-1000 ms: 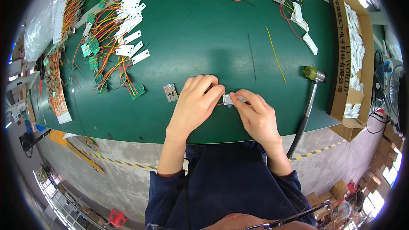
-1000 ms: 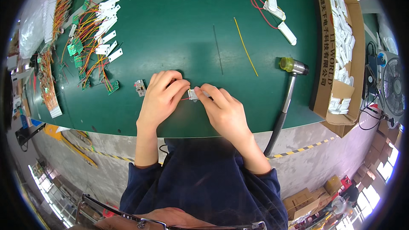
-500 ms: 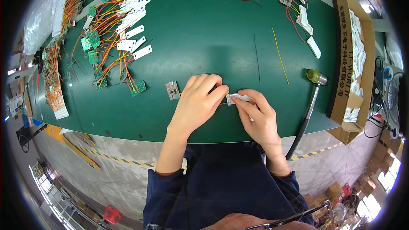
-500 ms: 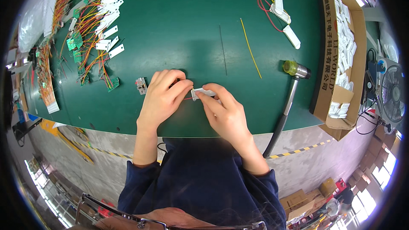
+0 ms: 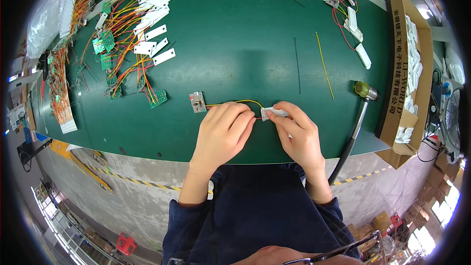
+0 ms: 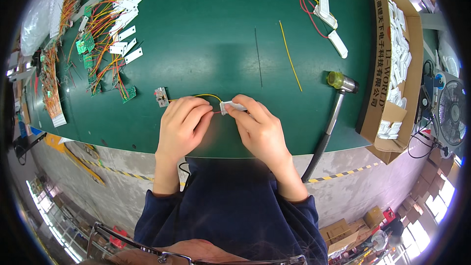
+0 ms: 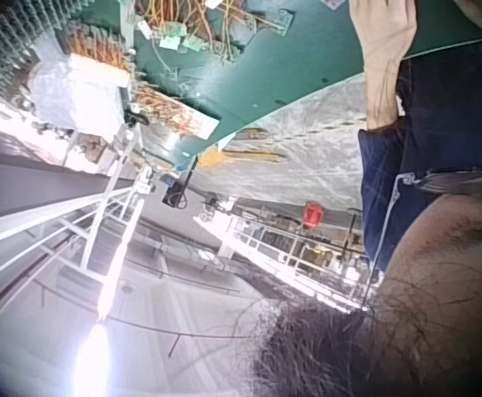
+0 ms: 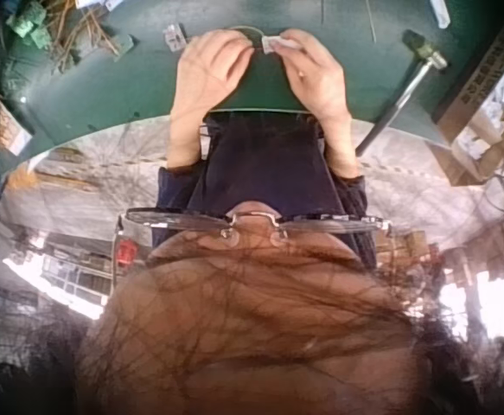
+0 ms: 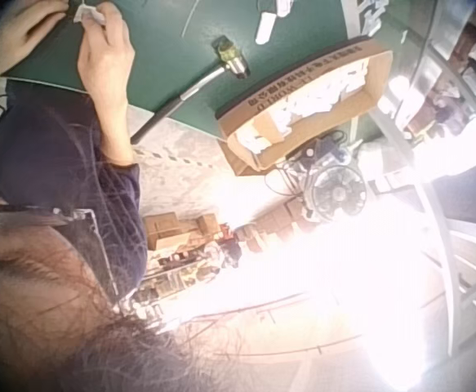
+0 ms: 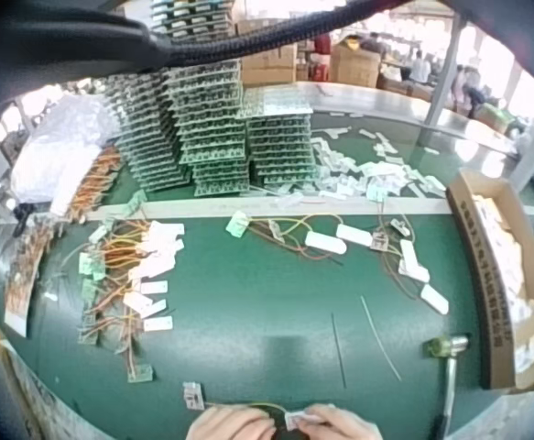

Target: The recorder is seen assembling small electronic components, specifically led drivers, by hammering a plastic casing onto the circuit board and wires.

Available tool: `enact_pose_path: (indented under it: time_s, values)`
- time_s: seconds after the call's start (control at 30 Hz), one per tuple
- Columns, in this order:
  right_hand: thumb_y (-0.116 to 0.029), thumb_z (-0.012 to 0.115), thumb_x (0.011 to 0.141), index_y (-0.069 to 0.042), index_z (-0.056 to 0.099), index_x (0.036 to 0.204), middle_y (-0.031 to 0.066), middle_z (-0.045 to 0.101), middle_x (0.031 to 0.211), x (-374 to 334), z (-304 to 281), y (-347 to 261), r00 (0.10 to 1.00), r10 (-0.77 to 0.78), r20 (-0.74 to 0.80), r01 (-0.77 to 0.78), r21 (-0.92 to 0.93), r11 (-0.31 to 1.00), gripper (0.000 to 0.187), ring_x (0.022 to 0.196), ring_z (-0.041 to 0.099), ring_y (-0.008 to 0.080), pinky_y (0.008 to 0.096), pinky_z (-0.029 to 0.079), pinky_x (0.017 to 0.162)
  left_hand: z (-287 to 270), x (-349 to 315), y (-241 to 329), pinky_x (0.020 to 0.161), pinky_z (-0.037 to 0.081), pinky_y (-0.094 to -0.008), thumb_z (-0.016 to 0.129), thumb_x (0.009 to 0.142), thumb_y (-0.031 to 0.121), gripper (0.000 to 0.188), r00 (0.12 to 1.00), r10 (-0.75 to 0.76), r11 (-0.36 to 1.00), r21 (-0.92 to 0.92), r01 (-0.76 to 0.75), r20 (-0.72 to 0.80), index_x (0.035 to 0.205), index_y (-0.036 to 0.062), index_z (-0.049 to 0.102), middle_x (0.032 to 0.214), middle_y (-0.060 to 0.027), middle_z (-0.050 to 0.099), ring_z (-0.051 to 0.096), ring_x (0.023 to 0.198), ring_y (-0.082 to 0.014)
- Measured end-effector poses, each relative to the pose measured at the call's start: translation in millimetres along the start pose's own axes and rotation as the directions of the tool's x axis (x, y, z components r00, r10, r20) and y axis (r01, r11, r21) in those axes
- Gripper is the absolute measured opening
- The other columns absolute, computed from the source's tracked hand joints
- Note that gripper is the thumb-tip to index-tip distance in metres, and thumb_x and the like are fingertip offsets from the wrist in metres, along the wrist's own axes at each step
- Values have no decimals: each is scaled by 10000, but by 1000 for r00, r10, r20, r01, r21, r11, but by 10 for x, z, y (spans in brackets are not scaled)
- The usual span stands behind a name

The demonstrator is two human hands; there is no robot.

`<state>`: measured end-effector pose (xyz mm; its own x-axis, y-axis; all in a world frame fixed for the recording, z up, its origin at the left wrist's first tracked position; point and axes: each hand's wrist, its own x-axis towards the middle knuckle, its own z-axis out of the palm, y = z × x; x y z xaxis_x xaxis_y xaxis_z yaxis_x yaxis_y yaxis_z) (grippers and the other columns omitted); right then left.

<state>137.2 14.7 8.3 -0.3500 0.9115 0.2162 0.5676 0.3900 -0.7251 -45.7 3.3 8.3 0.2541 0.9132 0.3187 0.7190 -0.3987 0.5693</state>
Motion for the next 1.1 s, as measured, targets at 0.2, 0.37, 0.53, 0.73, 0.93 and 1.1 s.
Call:
enact_pose_path:
  time_s: [0.2,0.37,0.53,0.73,0.93,1.1]
  values:
    - [44,657,739,-31,685,920,70,616,994,12,-18,-1,999,18,28,-18,6,1000,198,771,632,212,302,522,636,78,-70,83,748,434,-342,711,713,63,301,999,-51,997,65,51,1,1003,44,632,1005,-44,592,580,891,-226]
    - [24,657,742,-30,681,919,61,616,1003,4,-18,8,999,27,37,-28,26,999,186,801,637,214,312,528,654,103,-31,74,736,429,-349,705,718,67,290,999,-53,997,61,53,6,997,43,629,974,-44,583,570,867,-224]
    - [26,650,746,-36,679,929,56,615,1003,-1,-17,11,999,12,31,-12,7,1000,196,807,633,216,318,527,648,92,-1,69,723,423,-347,693,720,63,291,999,-43,998,55,41,29,1002,45,623,952,-44,571,560,838,-219]
    - [29,637,756,-22,665,937,60,613,998,28,-48,-23,998,10,65,-9,-14,1000,191,807,628,225,321,528,651,70,33,67,728,425,-337,674,738,86,273,996,-5,992,129,-7,91,996,33,601,950,-61,542,558,846,-213]
    - [36,635,751,-19,661,932,63,615,987,22,-33,0,999,15,51,-16,23,1000,191,805,627,230,329,530,654,93,39,67,708,419,-338,673,717,58,288,998,-34,995,93,29,57,998,64,611,927,-41,550,554,797,-207]
    - [46,637,744,-22,664,940,66,610,991,20,-35,-1,999,-18,44,18,-9,1000,209,789,627,223,320,530,643,92,37,55,697,415,-332,677,712,53,289,998,-24,996,88,20,51,994,65,614,922,-34,553,550,774,-200]
